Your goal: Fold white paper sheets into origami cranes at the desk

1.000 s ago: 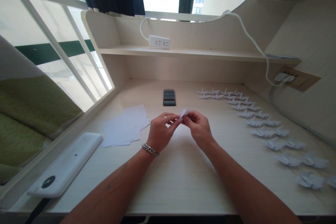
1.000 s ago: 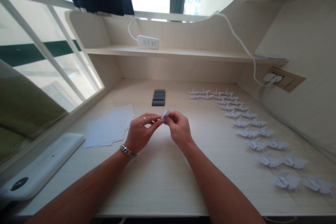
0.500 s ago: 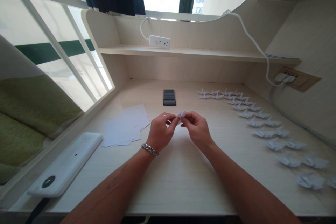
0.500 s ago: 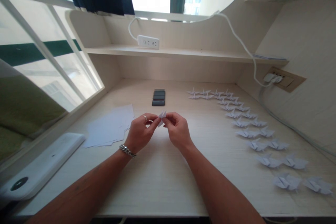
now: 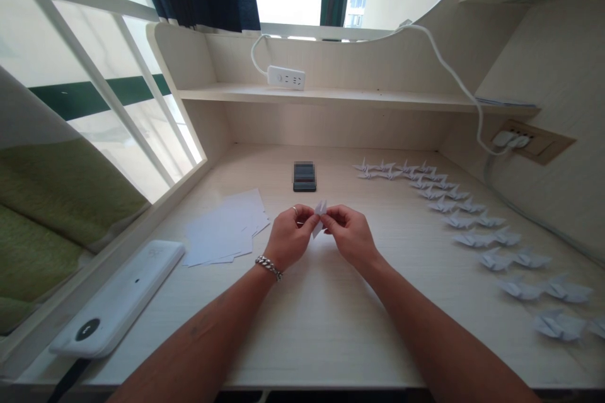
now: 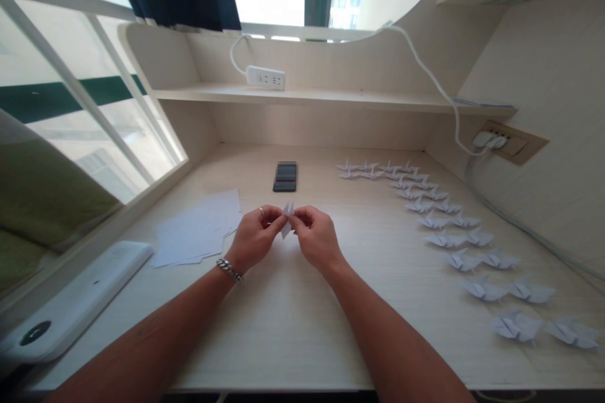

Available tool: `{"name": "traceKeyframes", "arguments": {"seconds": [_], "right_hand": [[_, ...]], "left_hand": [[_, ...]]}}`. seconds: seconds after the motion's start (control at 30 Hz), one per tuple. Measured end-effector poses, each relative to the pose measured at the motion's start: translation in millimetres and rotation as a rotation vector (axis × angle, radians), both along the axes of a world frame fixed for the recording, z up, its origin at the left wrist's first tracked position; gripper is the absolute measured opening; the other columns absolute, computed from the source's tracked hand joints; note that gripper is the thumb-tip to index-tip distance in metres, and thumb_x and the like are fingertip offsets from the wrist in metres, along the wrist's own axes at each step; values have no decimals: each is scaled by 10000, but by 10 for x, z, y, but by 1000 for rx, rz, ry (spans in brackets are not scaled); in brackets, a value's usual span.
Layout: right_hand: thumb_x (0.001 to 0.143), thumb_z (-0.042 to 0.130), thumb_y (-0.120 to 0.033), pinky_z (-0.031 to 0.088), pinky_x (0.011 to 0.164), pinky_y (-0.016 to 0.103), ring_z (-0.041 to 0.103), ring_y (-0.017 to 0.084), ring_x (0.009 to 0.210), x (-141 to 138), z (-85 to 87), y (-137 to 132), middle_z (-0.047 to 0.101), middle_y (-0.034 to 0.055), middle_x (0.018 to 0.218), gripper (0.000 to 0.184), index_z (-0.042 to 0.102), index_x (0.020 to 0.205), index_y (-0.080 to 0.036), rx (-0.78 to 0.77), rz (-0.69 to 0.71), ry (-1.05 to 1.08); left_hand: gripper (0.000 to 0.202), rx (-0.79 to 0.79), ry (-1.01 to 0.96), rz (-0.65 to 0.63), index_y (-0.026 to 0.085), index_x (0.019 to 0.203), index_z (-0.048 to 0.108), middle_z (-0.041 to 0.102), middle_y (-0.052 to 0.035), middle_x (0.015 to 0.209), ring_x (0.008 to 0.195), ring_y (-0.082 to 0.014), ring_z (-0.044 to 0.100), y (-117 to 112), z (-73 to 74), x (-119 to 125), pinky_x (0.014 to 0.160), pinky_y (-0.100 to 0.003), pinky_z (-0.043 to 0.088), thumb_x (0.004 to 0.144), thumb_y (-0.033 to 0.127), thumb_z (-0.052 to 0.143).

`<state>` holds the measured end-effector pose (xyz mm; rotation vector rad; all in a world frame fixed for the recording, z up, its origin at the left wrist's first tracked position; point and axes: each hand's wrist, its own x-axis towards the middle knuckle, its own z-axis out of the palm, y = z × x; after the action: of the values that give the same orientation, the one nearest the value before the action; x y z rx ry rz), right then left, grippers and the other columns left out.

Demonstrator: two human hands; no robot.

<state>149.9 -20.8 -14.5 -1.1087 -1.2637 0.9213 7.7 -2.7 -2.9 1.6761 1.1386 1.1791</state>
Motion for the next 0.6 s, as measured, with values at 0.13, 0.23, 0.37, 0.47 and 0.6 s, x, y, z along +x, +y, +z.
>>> {"name": "traceKeyframes", "arguments": {"seconds": [0.13,0.23,0.37,0.47,0.6], "right_hand": [[751,688,-354,519,628,303,624,174,643,-2,14,-1,664,48,697,206,658,773,-151,-6,-27,-26],[737,696,-359,510,607,296,619,171,623,-3,11,1,661,45,679,211,654,753,-152,-18,-38,-27],[707,719,-360,487,581,276,600,153,599,2,14,2,656,36,646,219,663,727,-149,-28,-18,18],[667,746,-366,480,572,267,598,150,613,11,37,-1,667,35,654,239,682,735,-146,-81,9,74],[624,771,-387,481,582,272,595,145,614,32,55,4,684,35,678,282,702,755,-147,-118,25,153]], "left_hand": [[206,-43,-24,-37,138,769,641,674,-48,704,624,-147,609,11,-28,17,579,-248,474,783,343,635],[208,-108,-113,-90,127,781,640,669,-49,707,633,-146,606,25,-30,17,594,-250,478,769,334,647],[208,-121,-119,-130,125,765,640,653,-40,694,632,-138,586,42,-27,-4,593,-243,456,754,331,665],[227,-106,-71,-138,133,733,623,620,-22,662,601,-124,546,47,-39,-13,560,-234,417,756,355,664],[286,-103,-32,-176,140,710,602,582,-5,634,569,-111,498,42,-57,0,524,-229,377,768,416,647]]}}
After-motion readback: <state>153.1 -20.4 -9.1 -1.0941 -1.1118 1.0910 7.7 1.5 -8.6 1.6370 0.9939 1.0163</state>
